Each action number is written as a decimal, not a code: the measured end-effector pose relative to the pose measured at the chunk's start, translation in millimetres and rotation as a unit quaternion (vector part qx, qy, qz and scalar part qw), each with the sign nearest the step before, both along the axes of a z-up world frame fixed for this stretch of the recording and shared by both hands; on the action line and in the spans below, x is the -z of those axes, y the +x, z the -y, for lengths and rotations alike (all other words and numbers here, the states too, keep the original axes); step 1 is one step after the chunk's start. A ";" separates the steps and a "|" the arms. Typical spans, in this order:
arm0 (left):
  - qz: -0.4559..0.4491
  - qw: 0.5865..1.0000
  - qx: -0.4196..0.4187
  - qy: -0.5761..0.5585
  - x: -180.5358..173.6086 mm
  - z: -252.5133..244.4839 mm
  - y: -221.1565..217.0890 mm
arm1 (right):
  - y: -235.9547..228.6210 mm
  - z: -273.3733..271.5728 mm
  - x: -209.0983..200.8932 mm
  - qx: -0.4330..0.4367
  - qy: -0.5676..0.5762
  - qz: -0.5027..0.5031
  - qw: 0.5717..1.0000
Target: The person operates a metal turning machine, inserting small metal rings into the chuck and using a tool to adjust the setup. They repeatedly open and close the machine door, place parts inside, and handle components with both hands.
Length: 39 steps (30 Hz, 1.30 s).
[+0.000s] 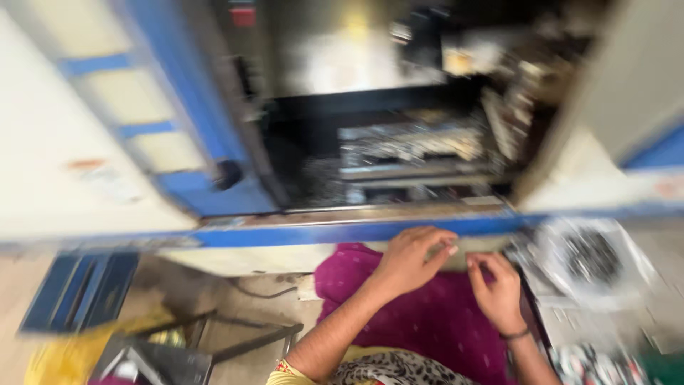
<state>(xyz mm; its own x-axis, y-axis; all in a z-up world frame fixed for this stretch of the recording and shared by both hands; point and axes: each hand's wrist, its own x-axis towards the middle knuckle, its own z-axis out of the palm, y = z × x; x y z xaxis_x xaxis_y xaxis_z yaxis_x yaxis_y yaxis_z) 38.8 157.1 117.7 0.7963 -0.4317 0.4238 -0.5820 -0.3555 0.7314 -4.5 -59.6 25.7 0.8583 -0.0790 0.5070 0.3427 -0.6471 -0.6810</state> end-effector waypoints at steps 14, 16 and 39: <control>0.057 0.960 -0.271 -0.037 -32.4 -164.1 -68.9 | 58.9 -167.8 -52.3 -0.318 -0.001 -0.021 0.948; 0.053 0.955 -0.290 -0.038 -33.1 -172.5 -71.4 | 59.2 -172.3 -54.0 -0.318 -0.007 -0.035 0.947; 0.295 0.862 -0.373 -0.176 -197.5 -351.5 17.0 | 159.4 -403.9 -337.4 -0.468 -0.130 0.365 0.794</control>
<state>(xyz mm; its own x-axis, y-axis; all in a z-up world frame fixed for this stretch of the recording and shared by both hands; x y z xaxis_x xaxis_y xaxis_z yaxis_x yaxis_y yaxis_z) 55.7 508.6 315.2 0.3973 0.3461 0.8499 -0.5951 -0.6079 0.5257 154.9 344.3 363.0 -0.0519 0.6096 0.7910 0.9986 0.0385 0.0359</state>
